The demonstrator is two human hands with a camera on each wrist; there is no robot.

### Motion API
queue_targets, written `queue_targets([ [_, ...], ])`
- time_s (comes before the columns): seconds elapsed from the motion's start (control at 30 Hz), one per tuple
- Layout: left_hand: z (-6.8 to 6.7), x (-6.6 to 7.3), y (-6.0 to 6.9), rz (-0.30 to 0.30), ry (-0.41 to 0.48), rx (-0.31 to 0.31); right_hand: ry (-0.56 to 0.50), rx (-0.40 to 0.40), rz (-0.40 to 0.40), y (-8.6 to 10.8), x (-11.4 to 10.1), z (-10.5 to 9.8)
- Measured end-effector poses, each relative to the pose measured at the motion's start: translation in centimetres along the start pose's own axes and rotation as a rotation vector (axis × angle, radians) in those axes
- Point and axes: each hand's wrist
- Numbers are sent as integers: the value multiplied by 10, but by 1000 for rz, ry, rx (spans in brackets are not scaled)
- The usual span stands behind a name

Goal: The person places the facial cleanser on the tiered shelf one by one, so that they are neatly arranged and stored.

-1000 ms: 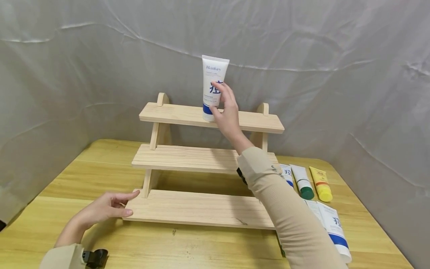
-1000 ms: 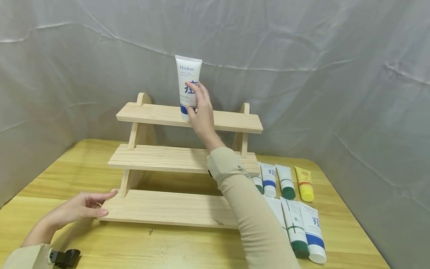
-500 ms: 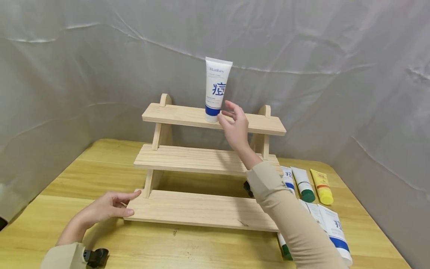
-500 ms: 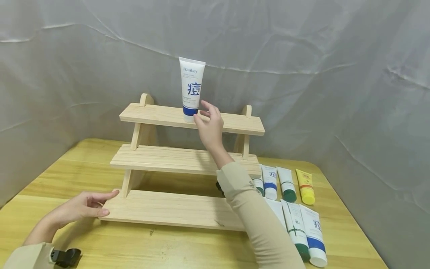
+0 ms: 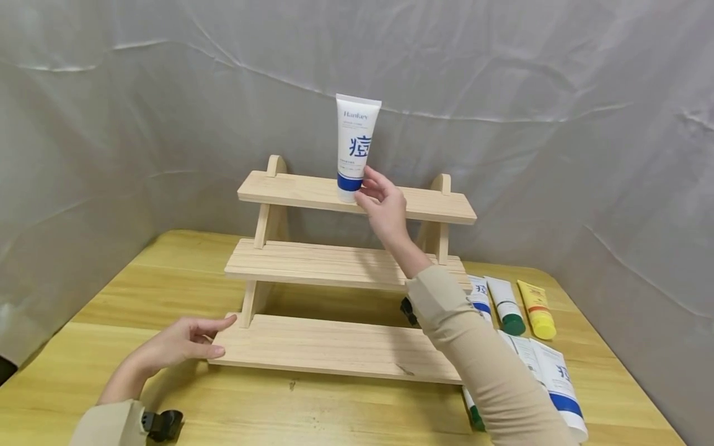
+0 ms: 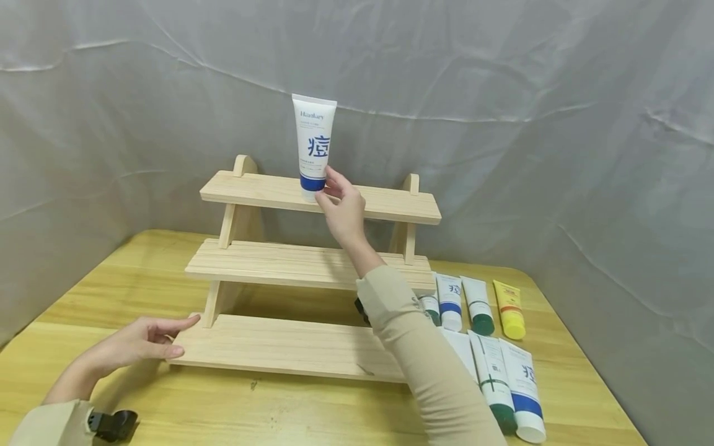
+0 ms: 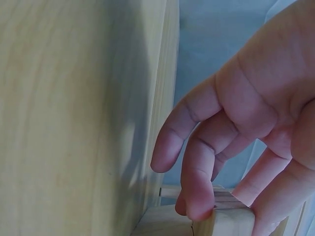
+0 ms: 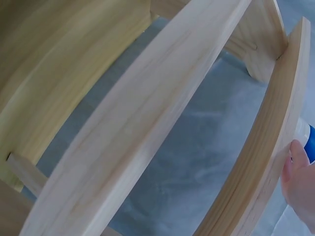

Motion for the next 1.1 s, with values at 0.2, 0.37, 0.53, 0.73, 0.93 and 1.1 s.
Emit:
queue_targets([
  [0.2,0,0,1,3,-1,5,45,-44,-10,0,-2,12],
  [0.37,2,0,0,-9,7,-1,81,-78,6,1,-6,20],
  [0.53,4,2,-2,-11,1,-6,101,-132,14,1,-10,28],
  [0.73,4,3,-5,1,-10,-3,139,-211,48,-2,-16,39],
  [0.93,4,3,-5,6,11,-11,120,-295,80,0,-21,51],
  [1.1,6,2,-6,3,19,-17,114,-299,86,1,-20,49],
])
Point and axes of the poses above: each hand's wrist, its own y-axis away from the middle knuckle, its own z-axis out of the palm, x = y × z, and after that the axes turned 9 degrees about x, right-handed
